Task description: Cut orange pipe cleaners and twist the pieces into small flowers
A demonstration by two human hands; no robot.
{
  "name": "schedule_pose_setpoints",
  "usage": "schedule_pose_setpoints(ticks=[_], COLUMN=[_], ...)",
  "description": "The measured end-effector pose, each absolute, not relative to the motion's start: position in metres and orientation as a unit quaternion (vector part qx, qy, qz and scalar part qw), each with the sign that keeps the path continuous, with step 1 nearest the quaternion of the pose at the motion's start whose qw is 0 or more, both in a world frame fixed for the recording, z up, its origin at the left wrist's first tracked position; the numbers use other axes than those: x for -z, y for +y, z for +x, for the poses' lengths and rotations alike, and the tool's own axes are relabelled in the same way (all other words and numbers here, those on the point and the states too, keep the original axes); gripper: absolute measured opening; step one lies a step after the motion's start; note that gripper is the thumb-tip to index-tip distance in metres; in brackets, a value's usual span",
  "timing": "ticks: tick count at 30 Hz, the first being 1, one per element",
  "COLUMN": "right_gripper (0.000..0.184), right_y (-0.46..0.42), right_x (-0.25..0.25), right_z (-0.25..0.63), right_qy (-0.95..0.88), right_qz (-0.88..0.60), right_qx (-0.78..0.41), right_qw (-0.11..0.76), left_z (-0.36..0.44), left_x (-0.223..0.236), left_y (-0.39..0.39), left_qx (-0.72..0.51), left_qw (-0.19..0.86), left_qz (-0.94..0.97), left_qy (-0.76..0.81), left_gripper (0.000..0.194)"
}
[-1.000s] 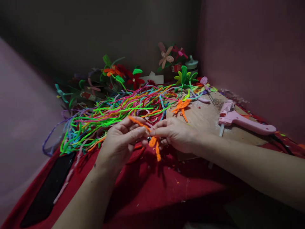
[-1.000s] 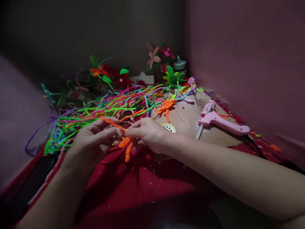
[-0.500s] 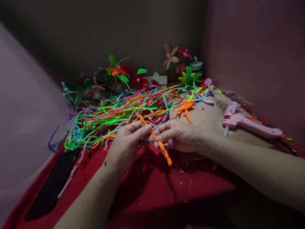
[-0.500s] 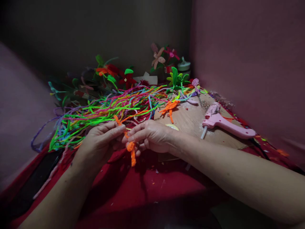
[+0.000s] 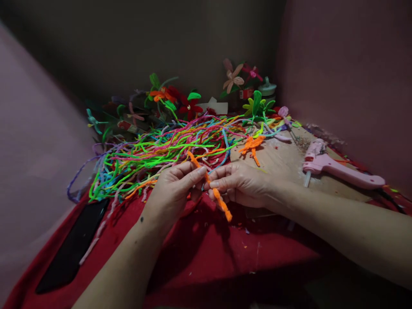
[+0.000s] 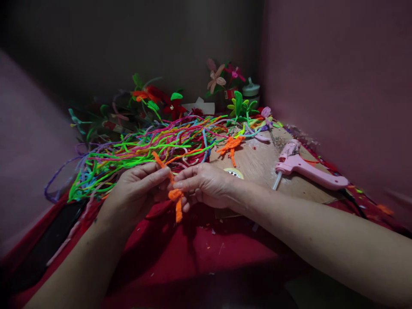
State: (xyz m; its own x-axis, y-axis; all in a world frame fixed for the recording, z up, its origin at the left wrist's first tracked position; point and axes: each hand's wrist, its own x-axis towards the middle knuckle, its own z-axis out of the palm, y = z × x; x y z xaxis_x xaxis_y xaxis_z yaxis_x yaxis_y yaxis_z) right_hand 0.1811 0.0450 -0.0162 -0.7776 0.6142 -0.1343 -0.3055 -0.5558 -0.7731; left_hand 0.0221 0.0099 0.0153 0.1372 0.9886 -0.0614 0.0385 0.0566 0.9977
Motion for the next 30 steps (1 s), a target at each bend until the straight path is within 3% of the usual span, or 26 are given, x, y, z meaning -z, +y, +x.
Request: schedule_pose_setpoints(ticks=[9,22,26,30], right_gripper=[0.008,0.012,0.011,0.015], right_y=[0.048,0.049,0.049,0.049], right_x=[0.021,0.023,0.026,0.027], right_z=[0.186,0.186,0.186,0.187], right_qy=[-0.374,-0.347,-0.334,-0.3], right_qz=[-0.141,-0.094,-0.084,-0.084], right_qx=[-0.893,-0.914,-0.918,-0.925], right_qw=[0.205,0.186,0.197,0.216], left_z=[0.027,0.026,0.025,0.025], left_x=[-0.014,-0.014,-0.014,-0.014], left_y=[0.007,0.005,0.005,0.006], left_qx=[-0.446,-0.453,-0.449,-0.456], left_qw=[0.526,0.521,0.56,0.564], left_qz=[0.526,0.524,0.516,0.516], left_qy=[0.498,0.498,0.468,0.456], left_gripper=[0.028,0.03,0.014,0.012])
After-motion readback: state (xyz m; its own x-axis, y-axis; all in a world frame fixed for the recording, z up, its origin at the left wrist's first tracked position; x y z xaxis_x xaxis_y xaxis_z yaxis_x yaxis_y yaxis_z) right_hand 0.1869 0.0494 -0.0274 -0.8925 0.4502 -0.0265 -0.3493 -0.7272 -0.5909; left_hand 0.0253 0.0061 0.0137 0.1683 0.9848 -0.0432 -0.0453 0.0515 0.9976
